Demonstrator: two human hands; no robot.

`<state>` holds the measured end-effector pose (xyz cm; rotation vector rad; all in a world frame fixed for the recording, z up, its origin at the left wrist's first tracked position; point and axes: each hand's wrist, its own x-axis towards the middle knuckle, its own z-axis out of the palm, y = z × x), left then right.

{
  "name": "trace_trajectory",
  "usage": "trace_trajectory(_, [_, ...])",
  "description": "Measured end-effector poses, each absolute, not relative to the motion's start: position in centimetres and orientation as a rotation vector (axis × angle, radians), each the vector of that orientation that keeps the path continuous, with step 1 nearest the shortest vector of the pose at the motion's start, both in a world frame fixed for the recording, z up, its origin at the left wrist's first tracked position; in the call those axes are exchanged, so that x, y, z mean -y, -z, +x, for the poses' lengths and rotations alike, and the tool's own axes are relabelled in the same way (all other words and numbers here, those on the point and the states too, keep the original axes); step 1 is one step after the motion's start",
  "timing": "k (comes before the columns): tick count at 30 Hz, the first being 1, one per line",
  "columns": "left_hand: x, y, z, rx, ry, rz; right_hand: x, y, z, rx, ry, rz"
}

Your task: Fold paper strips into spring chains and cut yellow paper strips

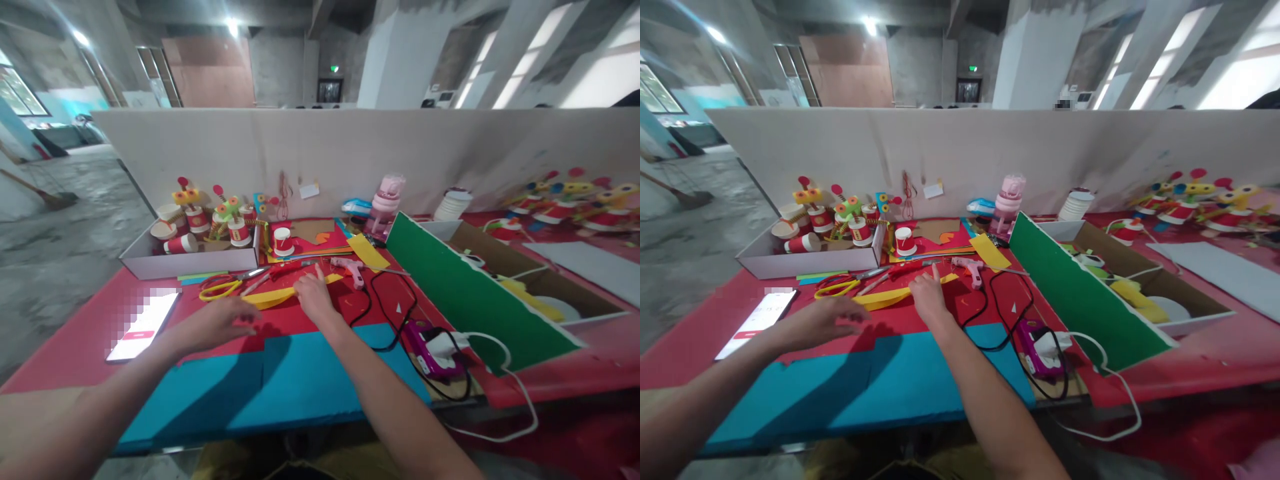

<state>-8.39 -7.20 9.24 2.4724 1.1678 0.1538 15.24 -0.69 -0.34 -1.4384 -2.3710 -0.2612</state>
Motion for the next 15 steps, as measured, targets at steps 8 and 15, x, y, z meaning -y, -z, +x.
trace_trajectory(8, [1.0,-1.7,-3.4,-1.301,-0.463,2.791,1.6,0.2,16.5,2.332,0.259,-1.462])
trace_trajectory(15, [1.2,-1.8,-7.2,-1.740,-1.194,2.218,1.7,0.0,16.8,2.083,0.261,-1.609])
